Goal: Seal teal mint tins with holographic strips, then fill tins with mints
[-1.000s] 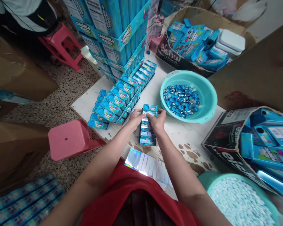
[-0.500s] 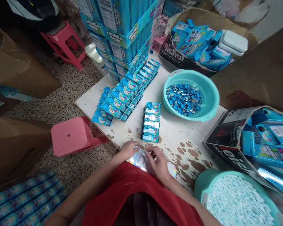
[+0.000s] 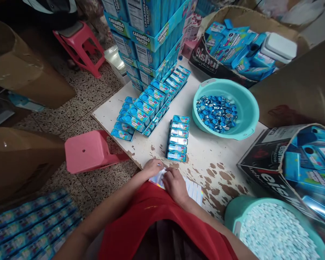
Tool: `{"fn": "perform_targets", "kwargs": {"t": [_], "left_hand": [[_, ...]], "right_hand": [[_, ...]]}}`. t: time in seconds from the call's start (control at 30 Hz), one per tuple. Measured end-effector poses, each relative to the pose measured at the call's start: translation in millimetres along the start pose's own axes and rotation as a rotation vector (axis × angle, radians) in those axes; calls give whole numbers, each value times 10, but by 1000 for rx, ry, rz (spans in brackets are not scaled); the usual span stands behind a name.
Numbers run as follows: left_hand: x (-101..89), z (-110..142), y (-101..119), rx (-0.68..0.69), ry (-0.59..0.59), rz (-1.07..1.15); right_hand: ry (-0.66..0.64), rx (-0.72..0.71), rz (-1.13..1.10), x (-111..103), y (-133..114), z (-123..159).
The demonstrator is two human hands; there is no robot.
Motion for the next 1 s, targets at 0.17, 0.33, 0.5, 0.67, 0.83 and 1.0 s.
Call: {"fn": "perform_targets", "kwargs": {"t": [0.17, 0.33, 0.5, 0.67, 0.83, 1.0], "left_hand": [[-99, 99, 35, 6, 67, -34], [-593, 353, 446, 217, 296, 342], [-552, 279, 814, 263, 13, 600], [-852, -128, 827, 220, 103, 434], [-1511, -617, 1114, 247, 352, 14], [-1668, -968, 1287, 180, 378, -234]], "right_hand": [[32, 180, -230, -539, 48, -132], [94, 355, -512, -1087, 156, -278], [150, 435, -696, -1091, 294, -451], [379, 485, -625, -1116, 582, -873], [549, 464, -397, -1253, 780, -1520], [609, 477, -257, -1287, 877, -1890]]}}
Point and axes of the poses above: each hand's wrist, its own z-axis away from the middle knuckle, its own x-axis out of the palm, y = z × x, the point moved 9 cm from there along -z, towards the middle knuckle, and after that the axes turned 6 degrees about y, right-handed, at the moved point
